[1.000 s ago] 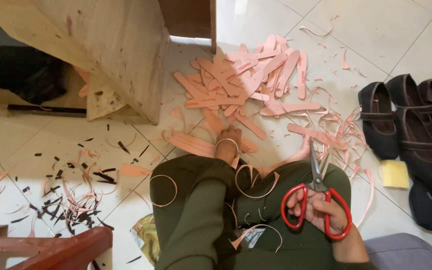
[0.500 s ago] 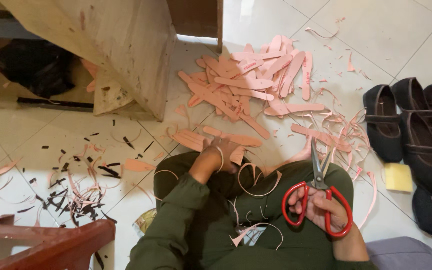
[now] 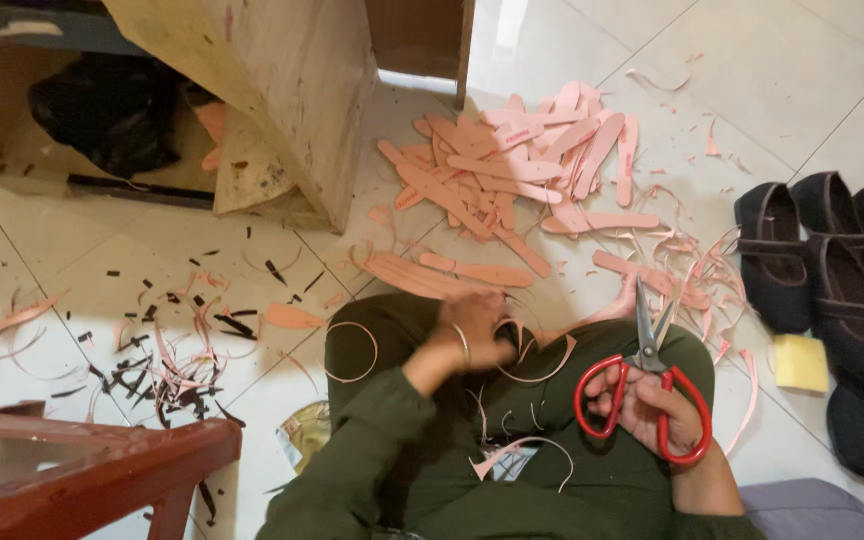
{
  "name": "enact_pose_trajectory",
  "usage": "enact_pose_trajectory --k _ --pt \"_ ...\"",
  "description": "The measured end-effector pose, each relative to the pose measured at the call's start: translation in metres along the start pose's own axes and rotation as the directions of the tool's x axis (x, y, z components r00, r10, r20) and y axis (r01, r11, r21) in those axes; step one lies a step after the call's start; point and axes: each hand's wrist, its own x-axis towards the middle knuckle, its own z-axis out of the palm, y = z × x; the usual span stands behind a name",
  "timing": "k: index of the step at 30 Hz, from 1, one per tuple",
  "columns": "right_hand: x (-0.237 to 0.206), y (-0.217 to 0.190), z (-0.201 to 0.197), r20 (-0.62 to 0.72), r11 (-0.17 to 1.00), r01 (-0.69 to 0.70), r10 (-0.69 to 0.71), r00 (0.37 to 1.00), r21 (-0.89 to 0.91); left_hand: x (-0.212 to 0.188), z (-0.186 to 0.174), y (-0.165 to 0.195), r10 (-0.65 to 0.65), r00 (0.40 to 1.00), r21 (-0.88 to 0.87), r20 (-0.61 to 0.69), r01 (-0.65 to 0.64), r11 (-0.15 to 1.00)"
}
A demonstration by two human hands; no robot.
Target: The person sits on the floor and cuts insole shapes from a pink foam sheet using scissors, following drawn outlines. They cut out one insole, set it with a pile of finished insoles, then continue cutting the next outlined pair from the sheet.
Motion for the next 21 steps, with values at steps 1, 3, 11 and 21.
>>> enact_pose_trajectory --k 1,3,11,21 --pt "0.001 0.001 -0.002 0.017 1.0 0.002 -0.002 1.0 0.007 -0.013 0.015 0.011 0.116 0.993 -0.025 -0.02 -0.116 0.993" --pt "0.004 0.004 -0.008 0.043 0.999 -0.002 0.0 0.999 0.033 -0.038 0.049 0.028 0.206 0.969 -0.029 0.135 -0.204 0.979" --pt "0.005 0.014 -0.022 -0.012 1.0 -0.01 0.01 1.0 0.021 -0.067 0.146 0.036 0.019 0.999 0.219 0.044 -0.028 0.975" --pt "0.009 0.014 -0.023 -0.02 0.998 -0.025 0.026 0.999 0.049 0.027 -0.016 -0.023 -0.024 0.994 -0.187 -0.103 0.005 0.982"
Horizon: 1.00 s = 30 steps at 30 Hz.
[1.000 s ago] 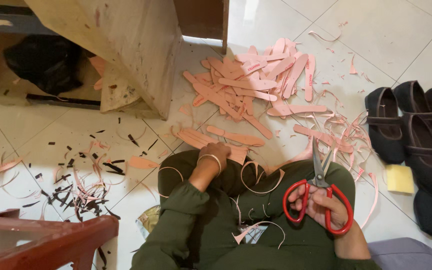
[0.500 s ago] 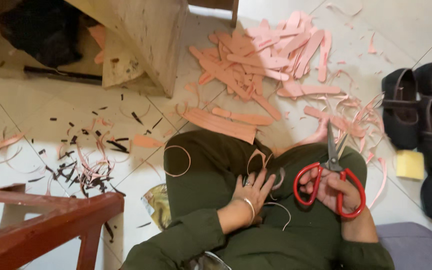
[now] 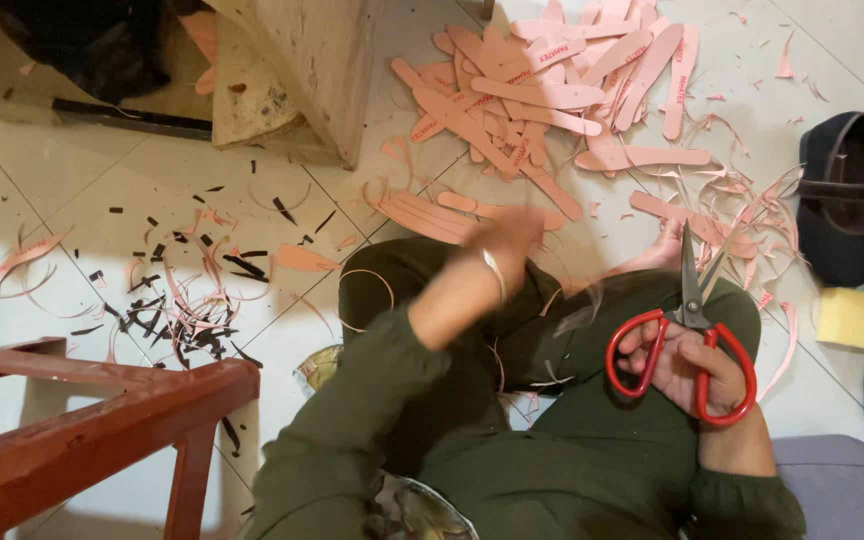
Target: The person sits on the floor and cuts insole shapes from a pink foam sheet using scissors, following drawn outlines. They cut out one insole, set it with a pile of finished insoles, then continue cutting the next outlined pair from the sheet.
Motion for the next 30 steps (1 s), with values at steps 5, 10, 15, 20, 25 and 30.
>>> enact_pose_trajectory --k 5,10,15,20,25,30 --pt "0.002 -0.002 0.006 -0.007 1.0 -0.001 0.001 1.0 0.002 0.028 -0.036 0.034 0.009 0.875 0.402 -0.485 0.214 0.89" --pt "0.0 -0.002 0.011 -0.006 1.0 0.009 -0.009 1.0 0.014 0.014 0.044 0.063 0.051 0.994 0.454 0.096 -0.089 0.887" --pt "0.0 0.0 0.013 -0.014 1.0 0.015 -0.014 1.0 0.02 0.003 0.086 0.048 0.084 0.96 0.357 0.268 -0.18 0.916" --pt "0.002 0.0 0.013 -0.022 0.999 0.016 -0.015 1.0 0.029 0.013 0.078 0.043 0.13 0.953 0.281 0.275 -0.209 0.937" --pt "-0.002 0.0 0.011 -0.013 0.999 0.023 -0.023 1.0 0.031 0.035 0.063 0.049 0.102 0.924 0.215 0.369 -0.192 0.958" --pt "-0.004 -0.003 0.006 -0.003 0.999 0.032 -0.032 0.999 0.034 0.047 0.063 0.056 0.043 0.944 0.197 0.327 -0.112 0.974"
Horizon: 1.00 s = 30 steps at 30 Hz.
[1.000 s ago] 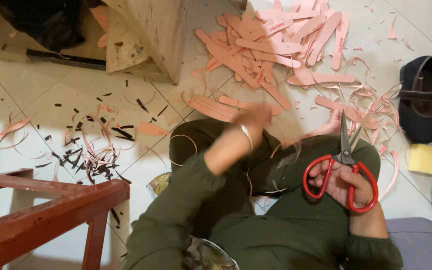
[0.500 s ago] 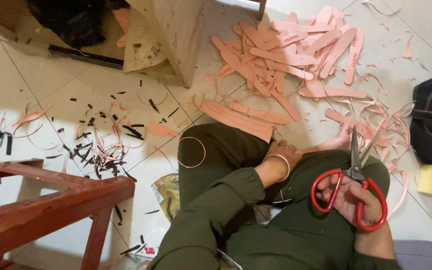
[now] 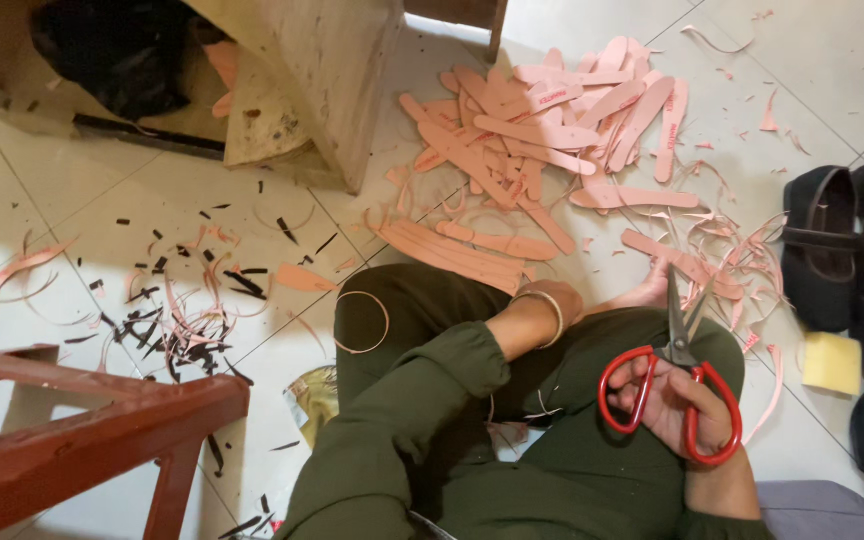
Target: The person sits on the floor and cuts insole shapes from a pink foam sheet using scissors, following drawn outlines. They cut out one insole, set it with a pile of finished insoles, then continue cutting the next outlined pair from the sheet.
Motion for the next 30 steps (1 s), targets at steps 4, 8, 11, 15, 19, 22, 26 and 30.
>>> enact_pose_trajectory --k 4,8,11,15,19,22,26,30 --pt "-0.001 -0.003 -0.006 0.02 1.0 -0.015 0.015 1.0 0.008 0.003 0.005 -0.006 0.013 0.993 -0.055 -0.116 -0.02 0.998" --pt "-0.002 -0.005 -0.016 0.004 0.999 -0.036 0.036 0.999 0.011 0.008 0.006 -0.011 0.036 0.987 -0.031 -0.159 -0.042 0.999" --pt "-0.001 -0.006 -0.024 0.018 0.998 -0.062 0.062 0.998 0.032 0.01 0.002 -0.013 0.037 0.989 -0.017 -0.145 -0.04 0.999" --pt "0.0 -0.007 -0.03 0.016 0.997 -0.06 0.059 0.998 0.046 0.007 -0.002 -0.014 0.064 0.987 0.075 -0.149 -0.054 0.996" --pt "0.001 -0.008 -0.031 0.025 0.996 -0.077 0.076 0.997 0.054 0.002 -0.01 -0.019 0.129 0.978 0.168 -0.166 -0.101 0.981" --pt "0.003 -0.01 -0.03 0.028 0.995 -0.082 0.081 0.996 0.053 0.0 -0.021 -0.022 0.162 0.958 0.185 -0.238 -0.119 0.975" --pt "0.006 -0.013 -0.027 0.016 0.995 -0.1 0.1 0.995 0.027 -0.005 -0.038 -0.02 0.158 0.959 0.154 -0.237 -0.124 0.98" --pt "0.006 -0.014 -0.024 0.041 0.994 -0.1 0.098 0.994 0.037 0.0 -0.06 -0.018 0.134 0.962 0.054 -0.236 -0.125 0.991"
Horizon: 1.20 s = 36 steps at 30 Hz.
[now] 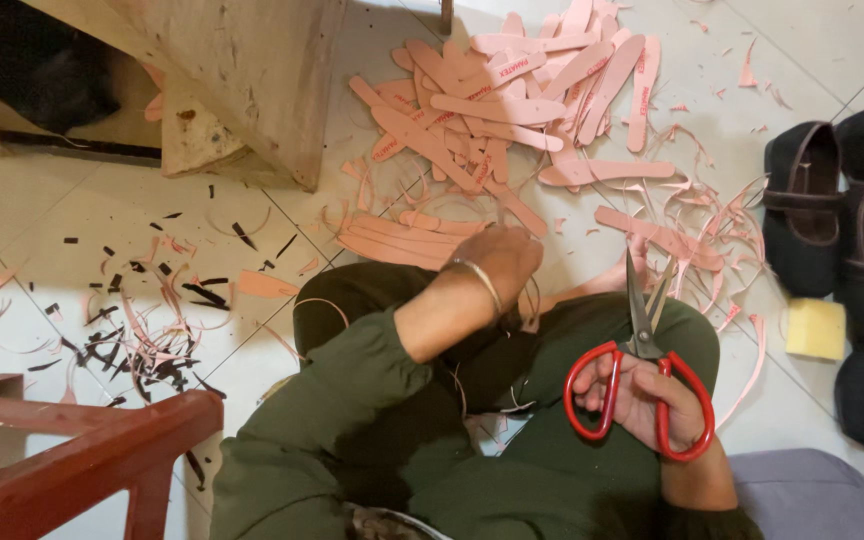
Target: The person sits on the floor and cuts insole shapes from a pink foam sheet using scissors, following drawn outlines. They cut out one insole, set it with a pile of finished insoles, then continue cutting the next outlined pair from the sheet.
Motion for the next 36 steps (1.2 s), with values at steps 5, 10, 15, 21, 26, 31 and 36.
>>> enact_pose_trajectory --k 5,10,15,21,26,31,36 --pt "0.001 -0.004 0.002 -0.004 1.0 0.003 -0.002 1.0 0.02 -0.003 0.001 0.019 0.102 0.987 -0.102 -0.12 -0.115 0.988" --pt "-0.006 0.0 0.01 0.013 1.0 0.013 -0.014 1.0 0.016 -0.014 0.008 0.021 0.015 0.953 -0.31 -0.303 -0.114 0.944" --pt "-0.01 0.004 0.02 0.036 1.0 -0.002 0.002 0.999 0.002 -0.037 -0.036 0.019 0.064 0.843 -0.224 -0.534 -0.214 0.951" --pt "-0.004 0.006 0.028 -0.014 0.999 0.005 -0.006 1.0 -0.039 -0.093 -0.134 -0.01 -0.033 0.482 -0.105 -0.875 -0.121 0.987" --pt "-0.004 0.01 0.03 -0.043 0.998 0.038 -0.04 0.998 -0.043 -0.109 -0.061 0.01 -0.041 0.808 0.275 -0.587 0.247 0.929" --pt "-0.002 0.013 0.026 -0.082 0.998 0.033 -0.038 0.996 -0.061 -0.133 0.087 0.042 -0.389 0.834 0.327 0.391 0.269 0.906" --pt "0.0 0.014 0.026 -0.087 0.999 0.046 -0.048 0.995 -0.028 -0.133 0.128 0.038 -0.397 0.896 0.348 0.2 0.314 0.884"
